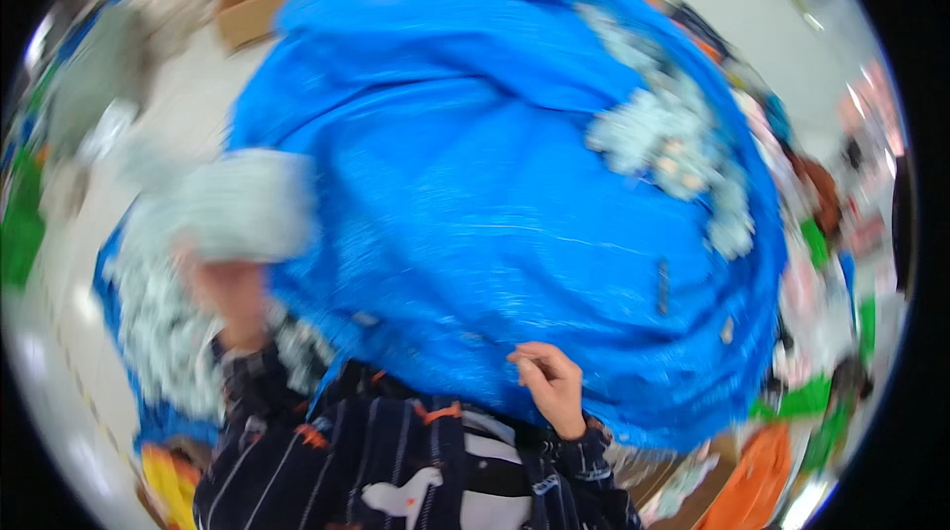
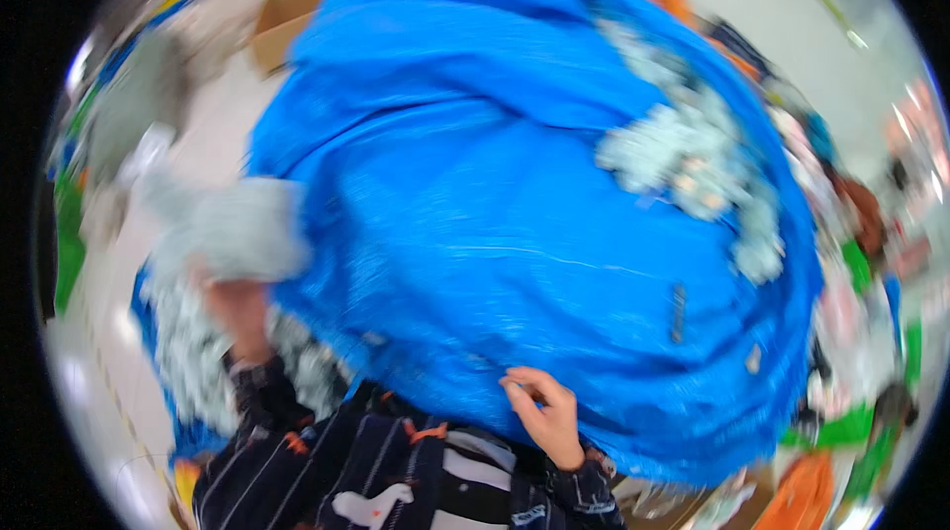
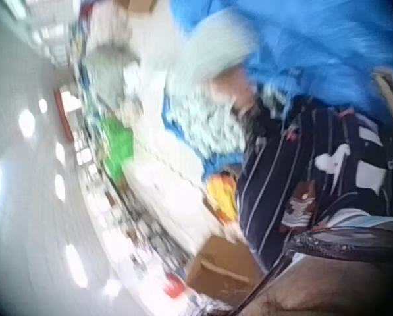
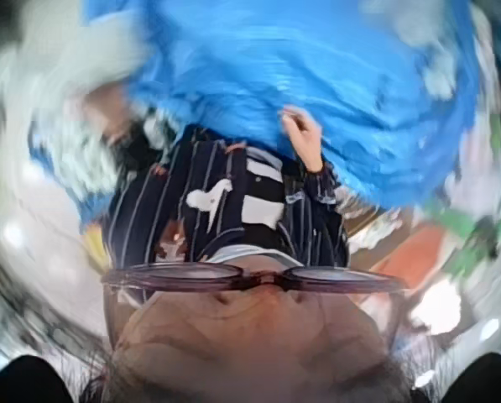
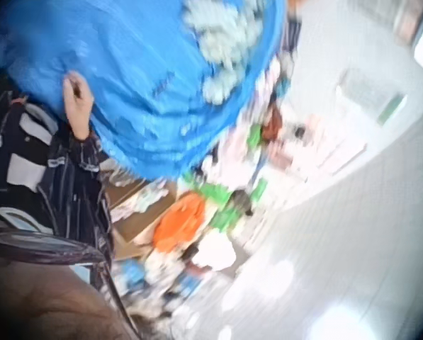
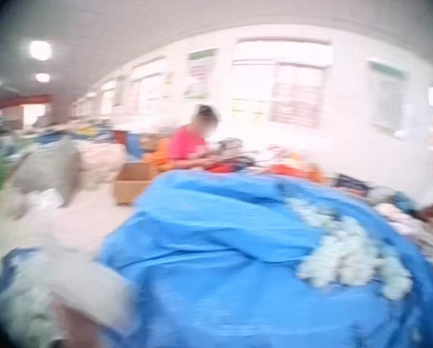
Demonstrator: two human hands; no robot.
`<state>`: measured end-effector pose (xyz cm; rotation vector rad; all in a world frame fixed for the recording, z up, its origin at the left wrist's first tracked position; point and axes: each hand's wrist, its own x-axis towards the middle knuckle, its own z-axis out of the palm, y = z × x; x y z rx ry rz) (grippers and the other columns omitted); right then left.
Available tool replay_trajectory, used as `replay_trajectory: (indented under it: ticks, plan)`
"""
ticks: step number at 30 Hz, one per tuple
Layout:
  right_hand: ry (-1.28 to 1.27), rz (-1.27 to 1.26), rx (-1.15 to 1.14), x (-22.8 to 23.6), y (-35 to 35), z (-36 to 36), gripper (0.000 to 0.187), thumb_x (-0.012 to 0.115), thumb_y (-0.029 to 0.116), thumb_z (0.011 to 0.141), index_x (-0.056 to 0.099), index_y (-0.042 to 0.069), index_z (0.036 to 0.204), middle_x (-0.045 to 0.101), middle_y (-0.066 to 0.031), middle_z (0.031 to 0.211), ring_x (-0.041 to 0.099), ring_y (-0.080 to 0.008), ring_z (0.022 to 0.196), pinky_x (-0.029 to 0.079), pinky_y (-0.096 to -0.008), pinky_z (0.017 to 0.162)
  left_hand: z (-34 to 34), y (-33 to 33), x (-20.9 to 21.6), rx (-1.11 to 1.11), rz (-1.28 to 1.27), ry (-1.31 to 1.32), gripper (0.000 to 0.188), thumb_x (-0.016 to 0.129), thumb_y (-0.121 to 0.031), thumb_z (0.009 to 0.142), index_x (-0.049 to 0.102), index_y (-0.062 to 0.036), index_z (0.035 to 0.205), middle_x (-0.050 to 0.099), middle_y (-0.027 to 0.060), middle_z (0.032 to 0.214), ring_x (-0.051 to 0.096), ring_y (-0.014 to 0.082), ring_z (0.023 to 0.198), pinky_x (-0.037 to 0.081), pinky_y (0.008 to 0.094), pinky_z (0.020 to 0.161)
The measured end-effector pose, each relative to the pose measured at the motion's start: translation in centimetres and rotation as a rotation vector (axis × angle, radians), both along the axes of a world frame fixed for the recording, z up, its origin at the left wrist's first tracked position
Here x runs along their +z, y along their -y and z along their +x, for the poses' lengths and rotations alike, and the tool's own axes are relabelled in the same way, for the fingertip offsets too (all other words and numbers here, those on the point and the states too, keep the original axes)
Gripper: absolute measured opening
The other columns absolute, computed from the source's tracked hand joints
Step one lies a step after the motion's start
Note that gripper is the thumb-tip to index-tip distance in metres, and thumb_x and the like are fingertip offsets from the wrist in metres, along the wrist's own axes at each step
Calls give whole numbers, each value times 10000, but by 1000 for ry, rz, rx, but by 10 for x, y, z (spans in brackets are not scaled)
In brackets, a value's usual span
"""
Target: The person repeatedly picks up light blue stuffed bunny toys from a large blue sack, inspects them by turning them over in their hands, and places them back into the sack. The person also uses a small tool to trim loose threads from the toys.
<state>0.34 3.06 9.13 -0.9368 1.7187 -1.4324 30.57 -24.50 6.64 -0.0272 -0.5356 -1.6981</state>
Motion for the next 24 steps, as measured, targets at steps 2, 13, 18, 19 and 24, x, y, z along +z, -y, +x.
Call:
replay_trajectory:
  ticks: [2,13,18,19,24]
  plan:
    - [-132,-22,-60,11,-3,-16,159,596,43,787,587,-12,936,625,-65,790,545,-72,620,430,-208,534,51,28,6,-6,-80,-167,594,463,-328,864,260,30,1293,353,164,1314,339,279,1198,251,422,1010]
    - [-1202,82,-504,50,-24,-116,266,636,114,719,546,35,957,528,-132,988,509,-312,878,450,-369,712,-161,-61,45,310,-792,1290,241,577,-74,720,557,-23,955,565,123,929,547,232,822,440,325,736]
    - [-1228,313,-584,29,-34,-147,263,591,140,746,541,34,982,546,-127,900,525,-309,803,454,-376,681,-229,-77,47,491,-1461,1559,499,667,-163,678,475,-27,1118,497,157,1115,443,326,1055,320,438,909]
    - [-1220,367,-593,22,-35,-154,254,583,141,751,542,35,978,547,-127,886,530,-308,790,458,-381,666,-232,-72,41,487,-1501,1566,516,668,-169,680,463,-25,1131,490,155,1126,434,328,1063,309,445,913]
    - [-1199,304,-553,19,-38,-170,99,496,127,813,481,37,854,518,-136,732,548,-312,640,460,-399,535,-219,-49,22,506,-1443,1522,453,652,-110,686,480,-24,1096,480,153,1117,427,339,1045,331,441,868]
